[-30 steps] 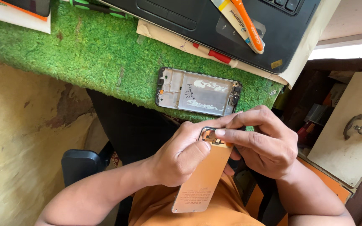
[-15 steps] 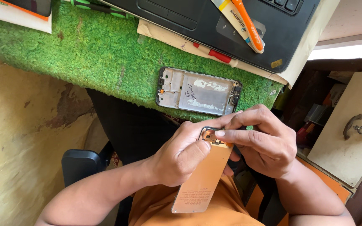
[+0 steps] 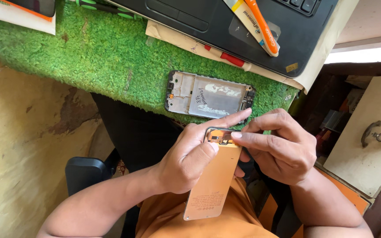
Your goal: The person cleans the internal components of a disassembled phone using a toothbrush, then works on the phone's internals by hand and presses the back cover onto the phone body, reassembling it on a green mat next to a laptop.
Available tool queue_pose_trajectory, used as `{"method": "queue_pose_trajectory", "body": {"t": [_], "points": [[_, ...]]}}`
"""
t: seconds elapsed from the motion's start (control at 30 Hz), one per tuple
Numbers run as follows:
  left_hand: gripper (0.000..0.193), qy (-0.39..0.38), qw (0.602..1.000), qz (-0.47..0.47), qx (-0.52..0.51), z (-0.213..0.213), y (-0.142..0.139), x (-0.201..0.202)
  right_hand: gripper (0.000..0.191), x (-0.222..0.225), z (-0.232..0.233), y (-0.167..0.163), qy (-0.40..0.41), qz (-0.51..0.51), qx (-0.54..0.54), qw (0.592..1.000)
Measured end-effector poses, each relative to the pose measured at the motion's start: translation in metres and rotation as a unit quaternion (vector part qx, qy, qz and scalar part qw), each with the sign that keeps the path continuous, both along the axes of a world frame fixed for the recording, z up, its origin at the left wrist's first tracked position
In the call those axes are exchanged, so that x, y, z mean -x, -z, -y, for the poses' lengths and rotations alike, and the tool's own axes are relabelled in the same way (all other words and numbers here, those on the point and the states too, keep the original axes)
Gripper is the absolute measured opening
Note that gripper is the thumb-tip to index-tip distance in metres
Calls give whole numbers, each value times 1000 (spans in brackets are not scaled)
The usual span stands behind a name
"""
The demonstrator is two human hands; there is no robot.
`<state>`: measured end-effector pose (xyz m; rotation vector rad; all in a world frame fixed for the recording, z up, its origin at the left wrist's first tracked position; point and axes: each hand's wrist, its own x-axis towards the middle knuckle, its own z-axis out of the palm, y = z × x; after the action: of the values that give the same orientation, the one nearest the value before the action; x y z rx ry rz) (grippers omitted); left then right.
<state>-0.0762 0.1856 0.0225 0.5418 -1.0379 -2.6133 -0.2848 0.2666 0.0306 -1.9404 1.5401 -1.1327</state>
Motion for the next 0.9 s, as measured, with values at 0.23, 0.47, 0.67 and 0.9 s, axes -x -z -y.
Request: {"method": "queue_pose_trajectory", "body": {"t": [0.23, 0.47, 0.67, 0.9], "points": [[69, -1, 1000, 4, -3, 0, -3, 0, 33, -1, 0, 1, -1, 5, -6, 1000], [69, 4, 1000, 12, 20, 2, -4, -1, 34, 0, 1, 1, -6, 19, 6, 1000], [68, 8, 997, 7, 80, 3, -4, -1, 31, -2, 0, 0, -21, 16, 19, 999], [71, 11, 993, 6, 119, 4, -7, -2, 28, -5, -1, -1, -18, 15, 25, 999]]}}
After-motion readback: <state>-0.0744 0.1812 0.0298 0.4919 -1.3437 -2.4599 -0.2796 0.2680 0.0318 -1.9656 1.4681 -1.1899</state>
